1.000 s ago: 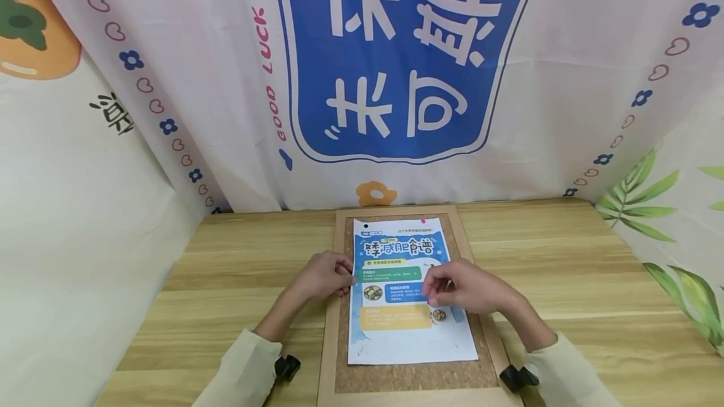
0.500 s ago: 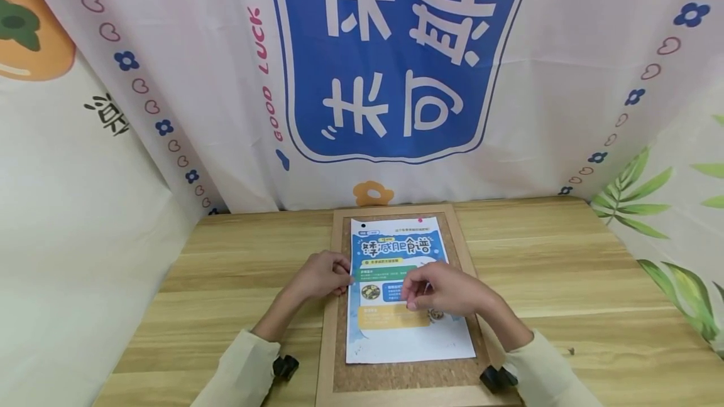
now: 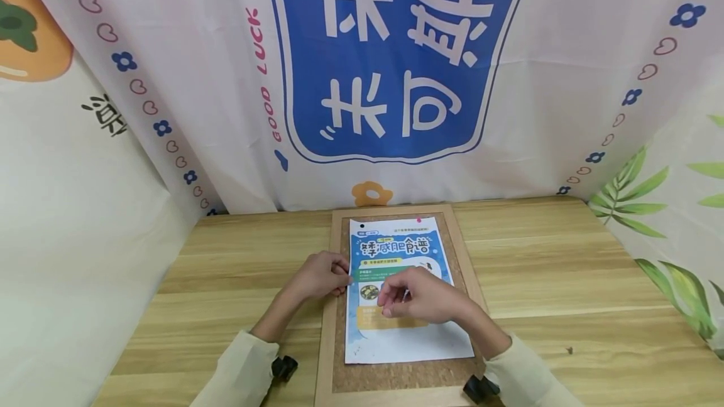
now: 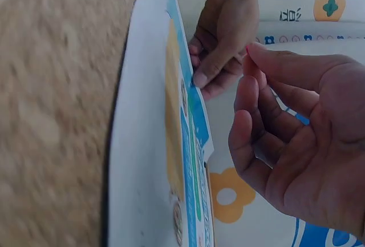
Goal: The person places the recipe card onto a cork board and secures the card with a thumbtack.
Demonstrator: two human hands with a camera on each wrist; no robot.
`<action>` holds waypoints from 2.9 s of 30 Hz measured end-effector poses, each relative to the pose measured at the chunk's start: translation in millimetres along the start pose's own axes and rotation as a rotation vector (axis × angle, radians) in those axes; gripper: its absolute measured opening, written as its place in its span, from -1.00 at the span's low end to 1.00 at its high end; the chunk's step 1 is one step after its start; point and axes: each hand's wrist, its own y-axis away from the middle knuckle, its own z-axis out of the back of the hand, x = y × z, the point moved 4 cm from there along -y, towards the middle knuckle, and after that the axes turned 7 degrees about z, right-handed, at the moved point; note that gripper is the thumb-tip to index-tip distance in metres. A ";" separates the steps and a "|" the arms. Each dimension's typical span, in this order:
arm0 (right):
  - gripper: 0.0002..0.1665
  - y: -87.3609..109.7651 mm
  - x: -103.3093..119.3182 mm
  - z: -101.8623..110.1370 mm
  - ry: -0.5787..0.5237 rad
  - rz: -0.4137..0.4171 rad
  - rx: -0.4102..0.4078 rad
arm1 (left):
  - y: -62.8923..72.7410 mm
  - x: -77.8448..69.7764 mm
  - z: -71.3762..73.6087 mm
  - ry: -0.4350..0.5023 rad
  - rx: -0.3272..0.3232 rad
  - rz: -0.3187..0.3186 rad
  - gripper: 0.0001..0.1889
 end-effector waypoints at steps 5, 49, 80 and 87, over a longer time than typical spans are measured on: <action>-0.91 -4.0 0.0 -9.7 -0.063 -0.015 -0.021 | -0.6 0.2 0.3 -0.011 -0.009 0.001 -0.92; -0.95 -19.5 -6.6 -52.8 -0.159 -0.026 0.153 | 3.6 -3.2 2.0 -0.001 -0.007 -0.029 -0.87; -0.87 -29.2 -4.7 -59.8 -0.022 -0.075 0.191 | -1.1 0.6 2.4 -0.019 -0.003 -0.025 -0.89; -0.84 -31.9 -4.7 -60.3 0.016 -0.094 0.203 | 0.1 -1.0 2.2 -0.014 0.002 -0.023 -0.90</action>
